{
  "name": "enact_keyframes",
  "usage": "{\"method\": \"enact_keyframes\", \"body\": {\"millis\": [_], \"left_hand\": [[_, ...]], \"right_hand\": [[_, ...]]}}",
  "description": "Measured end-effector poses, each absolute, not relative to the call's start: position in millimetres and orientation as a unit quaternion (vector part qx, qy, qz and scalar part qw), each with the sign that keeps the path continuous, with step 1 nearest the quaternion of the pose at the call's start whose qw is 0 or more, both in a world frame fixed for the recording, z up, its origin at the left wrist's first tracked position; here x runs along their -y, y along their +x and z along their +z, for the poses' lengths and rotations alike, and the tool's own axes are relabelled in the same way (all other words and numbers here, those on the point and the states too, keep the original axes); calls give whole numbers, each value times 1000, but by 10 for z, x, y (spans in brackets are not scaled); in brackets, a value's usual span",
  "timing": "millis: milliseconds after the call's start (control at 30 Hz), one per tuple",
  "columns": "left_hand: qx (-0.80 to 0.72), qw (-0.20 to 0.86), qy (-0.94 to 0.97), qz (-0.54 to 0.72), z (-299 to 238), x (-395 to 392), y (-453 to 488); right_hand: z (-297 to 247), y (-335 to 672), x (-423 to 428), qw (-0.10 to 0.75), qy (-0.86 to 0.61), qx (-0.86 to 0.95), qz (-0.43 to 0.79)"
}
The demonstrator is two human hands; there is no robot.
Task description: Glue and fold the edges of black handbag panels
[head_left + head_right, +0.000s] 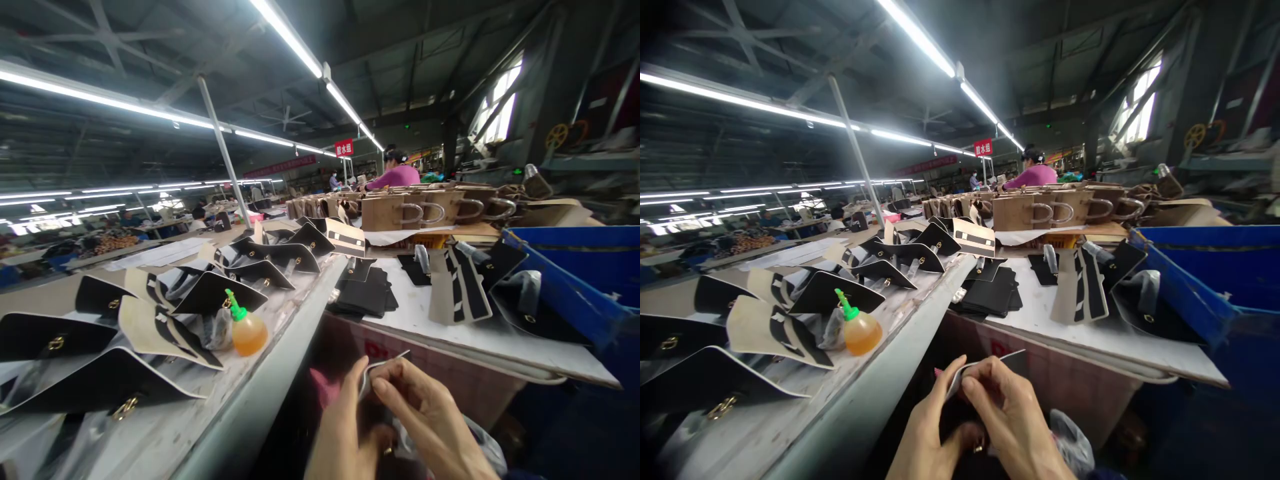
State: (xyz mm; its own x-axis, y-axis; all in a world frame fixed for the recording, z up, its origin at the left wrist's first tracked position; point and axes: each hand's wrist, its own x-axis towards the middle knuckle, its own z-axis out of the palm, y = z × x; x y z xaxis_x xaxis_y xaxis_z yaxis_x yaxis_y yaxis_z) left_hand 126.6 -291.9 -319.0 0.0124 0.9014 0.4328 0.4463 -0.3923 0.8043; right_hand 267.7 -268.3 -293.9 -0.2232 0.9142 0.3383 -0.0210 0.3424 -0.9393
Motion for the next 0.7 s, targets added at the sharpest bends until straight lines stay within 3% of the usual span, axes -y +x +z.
{"method": "enact_keyframes", "body": {"millis": [100, 167, 267, 467, 600, 700], "left_hand": [[-487, 323, 625, 517, -3142, 2926, 1237], [-499, 316, 618, 518, -3109, 2958, 1191], [-523, 288, 621, 507, -3044, 3025, 1086], [-514, 257, 652, 494, -2911, 3098, 923], [-510, 268, 653, 491, -2923, 3092, 895], [-510, 238, 672, 481, -2956, 3081, 889]], "right_hand": [[-2936, 2804, 2549, 521, -306, 691, 398], [-2944, 2908, 2421, 531, -283, 751, 273], [-2953, 3021, 2253, 469, -251, 833, 154], [-2883, 2936, 2224, 412, -212, 872, 160], [-2904, 2807, 2264, 406, -174, 869, 224], [-2937, 2730, 2305, 412, -188, 871, 189]]}}
